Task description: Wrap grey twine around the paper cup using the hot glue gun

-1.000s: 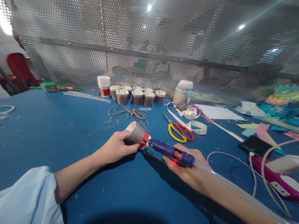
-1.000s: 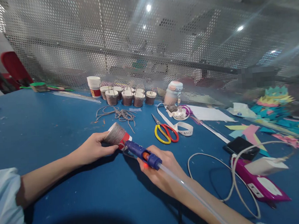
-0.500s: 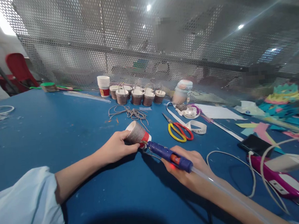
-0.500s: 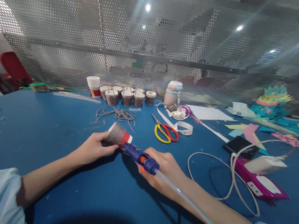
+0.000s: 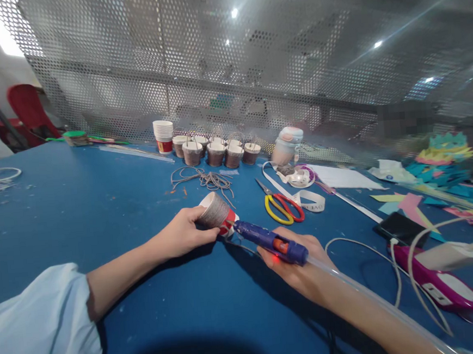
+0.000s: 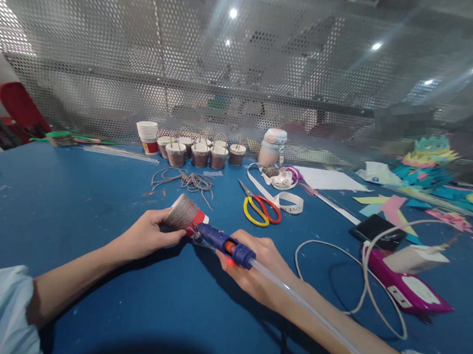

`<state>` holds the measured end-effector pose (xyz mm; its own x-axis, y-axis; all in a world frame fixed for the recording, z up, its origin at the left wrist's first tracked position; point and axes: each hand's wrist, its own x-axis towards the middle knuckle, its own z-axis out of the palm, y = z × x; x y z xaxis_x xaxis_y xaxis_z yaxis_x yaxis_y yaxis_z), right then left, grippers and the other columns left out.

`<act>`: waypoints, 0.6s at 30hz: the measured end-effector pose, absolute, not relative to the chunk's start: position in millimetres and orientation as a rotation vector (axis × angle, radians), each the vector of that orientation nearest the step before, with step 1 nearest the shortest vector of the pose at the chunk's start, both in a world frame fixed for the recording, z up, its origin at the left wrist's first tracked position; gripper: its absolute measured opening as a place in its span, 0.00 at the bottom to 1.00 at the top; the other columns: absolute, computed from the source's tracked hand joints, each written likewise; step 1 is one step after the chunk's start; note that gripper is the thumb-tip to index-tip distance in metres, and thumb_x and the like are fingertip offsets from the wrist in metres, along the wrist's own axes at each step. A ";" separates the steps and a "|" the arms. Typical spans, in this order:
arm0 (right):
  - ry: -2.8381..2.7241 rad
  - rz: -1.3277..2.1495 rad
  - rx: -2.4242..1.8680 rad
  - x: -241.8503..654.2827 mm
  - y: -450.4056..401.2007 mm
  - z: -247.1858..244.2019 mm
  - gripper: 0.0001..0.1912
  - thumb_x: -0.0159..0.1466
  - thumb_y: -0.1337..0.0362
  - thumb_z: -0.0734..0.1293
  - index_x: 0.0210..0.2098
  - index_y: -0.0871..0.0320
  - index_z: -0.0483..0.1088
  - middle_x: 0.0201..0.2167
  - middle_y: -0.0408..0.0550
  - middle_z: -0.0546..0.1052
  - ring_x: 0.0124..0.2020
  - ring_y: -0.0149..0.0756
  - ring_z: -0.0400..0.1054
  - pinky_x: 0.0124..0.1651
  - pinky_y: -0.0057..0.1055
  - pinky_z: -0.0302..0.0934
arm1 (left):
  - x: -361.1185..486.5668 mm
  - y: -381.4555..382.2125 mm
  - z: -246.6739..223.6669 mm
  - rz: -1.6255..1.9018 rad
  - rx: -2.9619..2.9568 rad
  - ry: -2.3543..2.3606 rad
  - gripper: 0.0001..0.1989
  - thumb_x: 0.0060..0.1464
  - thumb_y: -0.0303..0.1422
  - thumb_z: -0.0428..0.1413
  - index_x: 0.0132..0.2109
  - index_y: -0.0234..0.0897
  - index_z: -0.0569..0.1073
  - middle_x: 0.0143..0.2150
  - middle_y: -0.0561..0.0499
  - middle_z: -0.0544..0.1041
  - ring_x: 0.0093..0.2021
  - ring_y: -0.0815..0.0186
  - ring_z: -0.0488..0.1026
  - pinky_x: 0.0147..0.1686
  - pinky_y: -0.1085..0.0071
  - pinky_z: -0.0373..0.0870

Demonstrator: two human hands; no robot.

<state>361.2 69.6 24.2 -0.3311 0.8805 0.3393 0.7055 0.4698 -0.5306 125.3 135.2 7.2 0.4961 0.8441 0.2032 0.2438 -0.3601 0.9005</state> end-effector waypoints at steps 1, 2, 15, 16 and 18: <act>-2.103 0.383 -1.333 361.7 69.9 23.1 0.10 0.61 0.58 0.62 0.26 0.56 0.64 0.19 0.40 0.69 0.18 0.27 0.60 0.25 0.25 0.57 | 125.3 134.9 7.8 0.857 1.855 0.910 0.13 0.48 0.31 0.56 0.41 0.30 0.78 0.34 0.51 0.78 0.34 0.66 0.73 0.38 0.72 0.69; -2.063 0.383 -1.360 362.2 70.5 22.4 0.11 0.61 0.58 0.63 0.26 0.56 0.64 0.19 0.40 0.69 0.19 0.28 0.60 0.25 0.25 0.57 | 125.1 134.7 8.3 0.850 1.846 0.916 0.13 0.48 0.31 0.56 0.40 0.30 0.77 0.33 0.51 0.78 0.33 0.66 0.73 0.37 0.73 0.69; -1.885 0.792 -1.582 366.5 74.6 41.6 0.15 0.58 0.53 0.64 0.22 0.56 0.64 0.13 0.37 0.59 0.16 0.27 0.54 0.19 0.26 0.54 | 122.4 134.3 9.3 0.801 1.803 0.905 0.13 0.47 0.32 0.57 0.39 0.28 0.78 0.31 0.49 0.78 0.32 0.66 0.73 0.32 0.73 0.70; -1.880 0.805 -1.595 368.0 75.2 40.5 0.16 0.58 0.52 0.64 0.21 0.56 0.64 0.13 0.37 0.59 0.16 0.27 0.54 0.19 0.26 0.54 | 122.5 134.1 9.5 0.798 1.801 0.899 0.13 0.47 0.32 0.57 0.40 0.28 0.77 0.31 0.49 0.78 0.32 0.66 0.73 0.32 0.73 0.70; -1.847 0.834 -1.631 370.8 76.9 38.8 0.18 0.58 0.50 0.64 0.21 0.56 0.62 0.13 0.37 0.59 0.15 0.27 0.54 0.18 0.25 0.54 | 122.3 133.9 9.6 0.785 1.797 0.888 0.14 0.47 0.32 0.57 0.40 0.28 0.77 0.31 0.49 0.78 0.32 0.65 0.73 0.33 0.73 0.70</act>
<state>370.8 76.9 38.8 -0.1271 0.9919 -0.0082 0.6620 0.0787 -0.7453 122.3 133.9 9.6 0.5299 0.8384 0.1273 0.2290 -0.2860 0.9305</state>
